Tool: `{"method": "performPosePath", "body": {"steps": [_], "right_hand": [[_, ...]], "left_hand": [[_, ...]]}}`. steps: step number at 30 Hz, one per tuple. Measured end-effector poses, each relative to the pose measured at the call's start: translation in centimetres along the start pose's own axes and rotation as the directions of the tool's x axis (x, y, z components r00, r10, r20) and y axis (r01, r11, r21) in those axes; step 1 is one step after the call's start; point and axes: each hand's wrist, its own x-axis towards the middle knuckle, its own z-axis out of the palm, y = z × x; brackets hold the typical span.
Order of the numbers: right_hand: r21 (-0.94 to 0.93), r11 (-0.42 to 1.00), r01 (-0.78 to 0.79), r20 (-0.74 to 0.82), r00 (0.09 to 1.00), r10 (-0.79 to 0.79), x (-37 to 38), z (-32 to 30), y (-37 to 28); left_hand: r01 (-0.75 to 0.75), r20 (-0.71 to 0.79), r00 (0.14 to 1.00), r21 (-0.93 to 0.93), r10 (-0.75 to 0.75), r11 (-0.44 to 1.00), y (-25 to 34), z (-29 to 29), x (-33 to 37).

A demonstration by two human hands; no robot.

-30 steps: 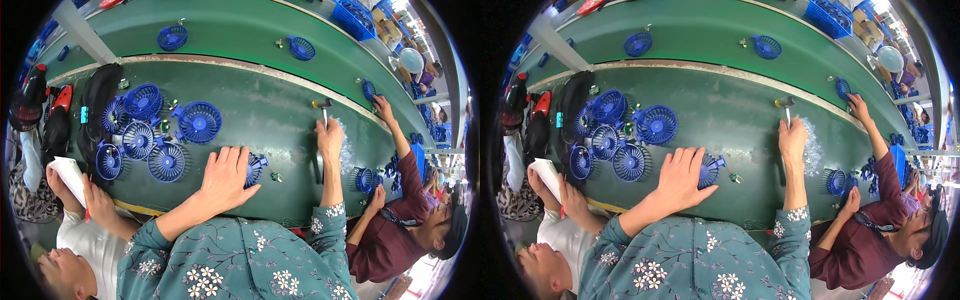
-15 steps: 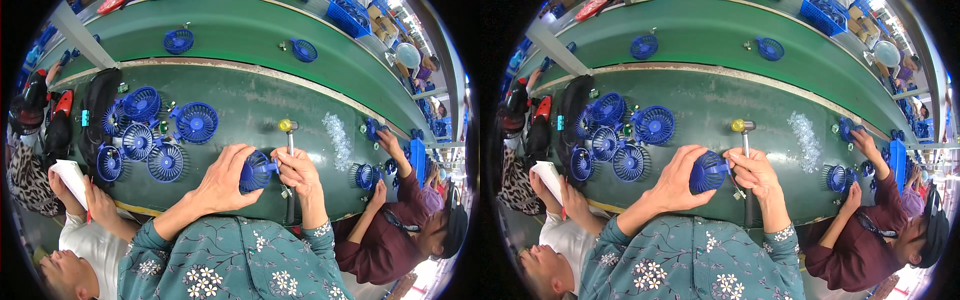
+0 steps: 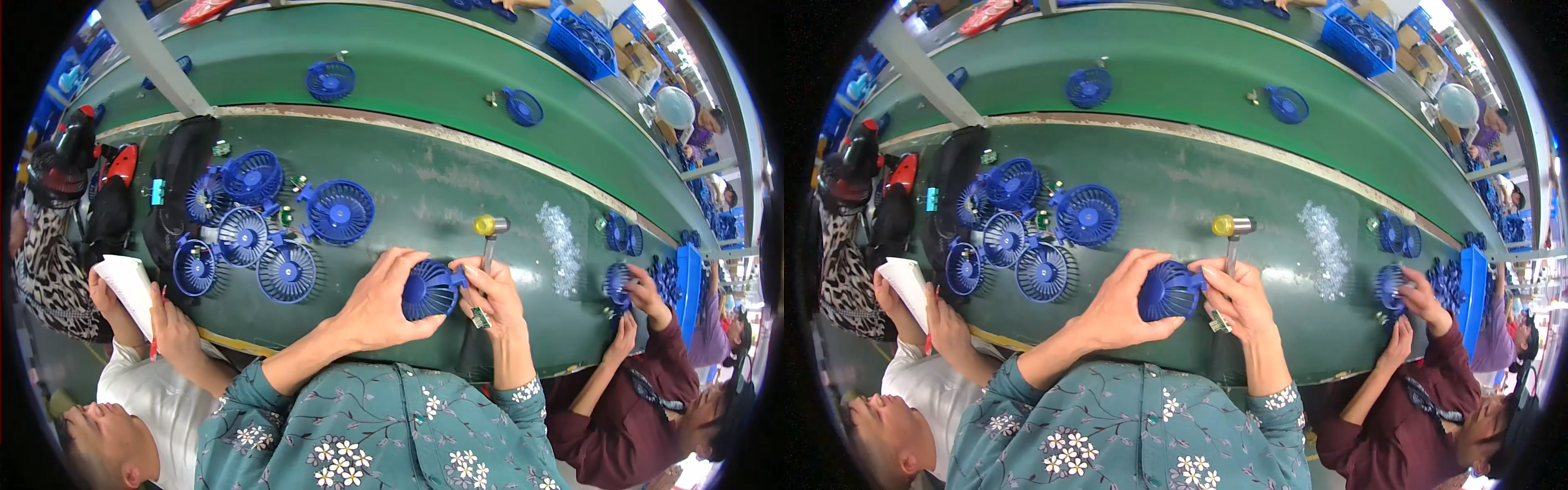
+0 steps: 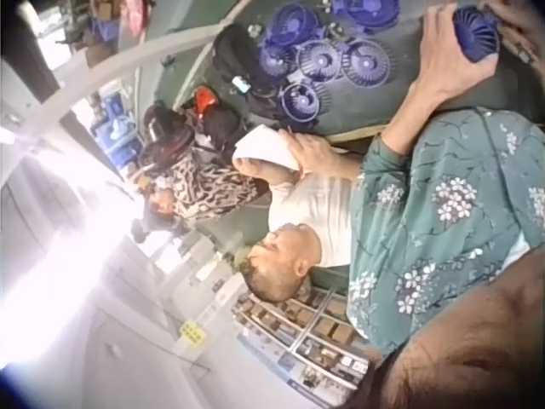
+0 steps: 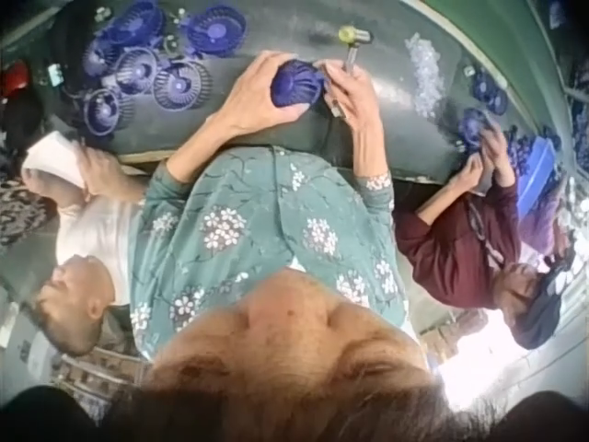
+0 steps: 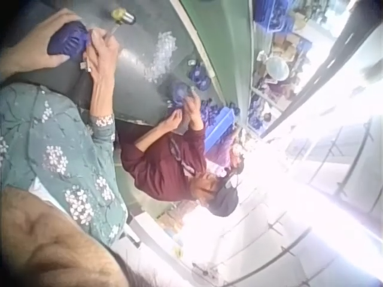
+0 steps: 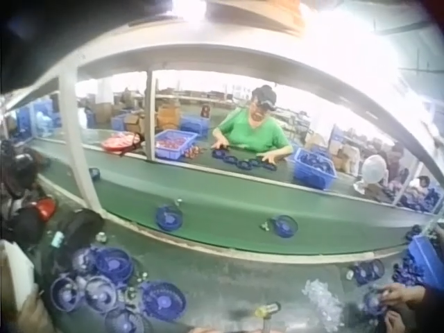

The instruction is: The person assembles mini fan casings by attaching small circuit boards to the plastic frames, tapping parts into place with a small mallet, and placing the assembled units onto the conveyor belt.

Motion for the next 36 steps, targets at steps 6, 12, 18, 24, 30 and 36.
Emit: {"method": "performPosePath", "body": {"steps": [6,12,18,24,30,36], "right_hand": [[-0.295,0.955,0.028,-0.239,0.966,-0.102,-0.1,0.8,-2.4],[-0.675,0.727,0.126,-0.451,0.709,-0.542,1.7,1.8,-3.9],[-0.697,0.620,0.361,-0.366,0.564,-0.740,1.5,-0.9,-4.7],[-0.608,0.691,0.390,-0.334,0.664,-0.669,0.2,-0.1,-4.4],[-0.599,0.729,0.331,-0.285,0.763,-0.581,1.0,-0.3,-3.7],[-0.574,0.751,0.326,-0.263,0.795,-0.547,0.8,-0.3,-2.4]], "left_hand": [[0.196,0.143,0.967,0.097,-0.209,0.976,1.1,-1.9,2.5],[0.051,-0.038,0.998,0.151,-0.046,0.987,0.4,-4.1,10.0],[-0.019,-0.314,0.904,0.650,0.291,0.760,-3.4,-6.4,19.6],[0.326,-0.292,0.944,0.894,-0.152,0.309,-9.8,-12.7,19.6],[0.371,-0.390,0.920,0.852,-0.023,0.370,-13.3,-13.5,18.1],[0.311,-0.329,0.943,0.815,-0.052,0.488,-12.1,-12.2,18.3]]}}
